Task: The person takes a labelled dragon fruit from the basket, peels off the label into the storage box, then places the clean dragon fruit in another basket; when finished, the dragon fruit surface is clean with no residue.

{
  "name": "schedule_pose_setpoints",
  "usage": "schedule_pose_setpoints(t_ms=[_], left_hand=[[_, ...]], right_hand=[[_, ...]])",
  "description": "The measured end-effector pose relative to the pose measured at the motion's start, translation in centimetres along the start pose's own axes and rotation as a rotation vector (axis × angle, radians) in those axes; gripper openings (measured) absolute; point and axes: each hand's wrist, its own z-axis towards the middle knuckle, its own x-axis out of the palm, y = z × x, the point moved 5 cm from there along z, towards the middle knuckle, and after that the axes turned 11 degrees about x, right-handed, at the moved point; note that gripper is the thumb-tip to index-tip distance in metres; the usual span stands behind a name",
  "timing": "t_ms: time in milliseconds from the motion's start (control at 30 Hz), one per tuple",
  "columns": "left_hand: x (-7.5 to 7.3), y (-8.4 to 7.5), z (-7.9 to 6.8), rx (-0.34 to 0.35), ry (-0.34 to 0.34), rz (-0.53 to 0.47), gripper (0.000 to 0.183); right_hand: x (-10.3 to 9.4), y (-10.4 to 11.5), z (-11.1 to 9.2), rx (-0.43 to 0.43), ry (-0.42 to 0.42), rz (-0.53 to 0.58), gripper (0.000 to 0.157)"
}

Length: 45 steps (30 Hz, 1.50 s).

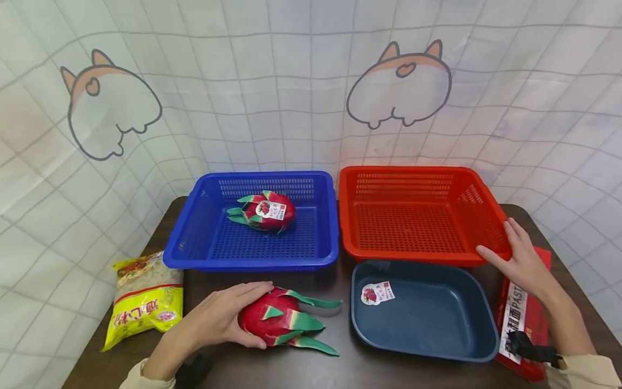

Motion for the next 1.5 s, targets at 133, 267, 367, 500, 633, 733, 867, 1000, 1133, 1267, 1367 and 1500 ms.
schedule_pose_setpoints(t_ms=[133, 267, 367, 500, 633, 733, 867, 1000, 1133, 1267, 1367, 1500], left_hand=[[0.1, 0.0, -0.4, -0.008, 0.006, 0.018, 0.092], [0.0, -0.1, -0.6, 0.030, 0.004, 0.064, 0.100], [-0.1, -0.2, -0.4, 0.063, 0.001, 0.091, 0.106], [0.0, -0.2, -0.2, 0.065, 0.012, 0.093, 0.104], [0.1, -0.1, -0.2, 0.036, 0.022, 0.072, 0.095], [0.1, -0.1, -0.2, 0.028, 0.022, 0.054, 0.090], [0.2, -0.1, -0.1, 0.047, 0.012, 0.068, 0.088], [-0.1, -0.3, 0.0, 0.090, -0.018, 0.111, 0.087], [-0.7, -0.3, -0.1, 0.122, -0.057, 0.161, 0.085], [-1.9, -0.2, -0.5, 0.136, -0.124, 0.192, 0.084], [-3.1, -0.5, -0.8, 0.155, -0.200, 0.200, 0.086], [-4.4, -1.0, -1.1, 0.138, -0.279, 0.194, 0.088]], right_hand=[[-0.1, 0.3, 0.2, -0.005, 0.043, 0.000, 0.092], [-0.1, 0.2, 0.2, 0.002, 0.046, -0.009, 0.093], [-0.3, 0.1, 0.0, 0.009, 0.041, -0.002, 0.093], [-0.3, -0.1, -0.3, 0.014, 0.045, 0.004, 0.093], [-0.2, -0.1, -0.2, 0.015, 0.054, 0.003, 0.093], [-0.2, -0.1, -0.1, 0.018, 0.057, 0.001, 0.093], [-0.4, -0.2, -0.1, 0.018, 0.057, 0.003, 0.093], [-0.4, -0.2, -0.2, 0.015, 0.050, 0.001, 0.093], [-0.4, -0.2, -0.2, 0.015, 0.049, -0.004, 0.093], [-0.4, -0.1, -0.2, 0.014, 0.051, -0.002, 0.093], [-0.5, -0.1, -0.2, 0.011, 0.053, 0.000, 0.092], [-0.5, 0.0, -0.2, 0.006, 0.056, 0.006, 0.092]])
